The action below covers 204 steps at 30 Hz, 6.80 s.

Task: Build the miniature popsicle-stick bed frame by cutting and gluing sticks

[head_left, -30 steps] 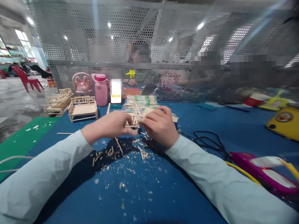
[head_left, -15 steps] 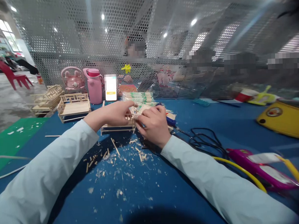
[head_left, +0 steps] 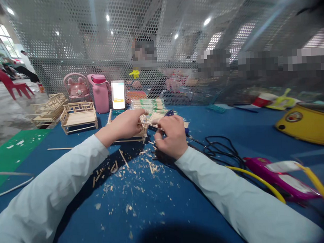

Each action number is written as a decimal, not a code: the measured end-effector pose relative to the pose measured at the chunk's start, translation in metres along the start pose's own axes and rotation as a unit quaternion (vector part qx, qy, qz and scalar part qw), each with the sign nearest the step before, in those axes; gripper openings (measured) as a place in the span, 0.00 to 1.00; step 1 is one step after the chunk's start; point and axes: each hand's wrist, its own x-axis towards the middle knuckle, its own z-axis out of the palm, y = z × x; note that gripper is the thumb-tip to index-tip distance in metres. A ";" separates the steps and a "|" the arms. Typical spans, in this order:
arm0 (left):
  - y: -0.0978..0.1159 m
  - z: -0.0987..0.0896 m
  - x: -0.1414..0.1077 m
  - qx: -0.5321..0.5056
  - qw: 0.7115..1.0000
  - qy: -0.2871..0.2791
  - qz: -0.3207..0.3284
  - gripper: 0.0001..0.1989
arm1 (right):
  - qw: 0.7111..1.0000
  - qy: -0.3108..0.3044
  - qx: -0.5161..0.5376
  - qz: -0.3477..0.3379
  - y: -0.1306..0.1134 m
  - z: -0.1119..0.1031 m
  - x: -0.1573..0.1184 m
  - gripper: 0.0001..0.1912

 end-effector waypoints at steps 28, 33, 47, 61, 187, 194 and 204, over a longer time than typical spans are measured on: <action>0.004 -0.036 -0.010 -0.047 0.991 -0.106 -0.070 0.32 | 0.987 -0.075 -0.120 -0.070 -0.009 0.010 0.003 0.14; 0.003 -0.033 -0.009 -0.026 0.993 -0.096 -0.064 0.31 | 0.990 -0.081 -0.094 -0.067 -0.008 0.009 0.001 0.10; 0.003 -0.038 -0.064 -0.117 0.932 0.327 -0.109 0.16 | 0.999 -0.016 -0.030 -0.019 -0.001 0.001 0.000 0.07; 0.081 0.024 -0.131 -0.126 0.981 -0.085 0.124 0.16 | 0.991 -0.066 -0.098 -0.060 -0.008 0.018 0.007 0.10; 0.058 0.036 -0.124 -0.237 0.967 0.020 -0.088 0.19 | 0.964 -0.211 0.117 0.114 0.011 -0.057 -0.014 0.20; 0.058 0.036 -0.123 -0.243 0.965 0.019 -0.093 0.19 | 0.971 -0.220 0.075 0.061 0.009 -0.064 -0.015 0.20; 0.057 0.036 -0.123 -0.245 0.965 0.015 -0.090 0.19 | 0.973 -0.214 0.046 0.073 0.010 -0.061 -0.016 0.23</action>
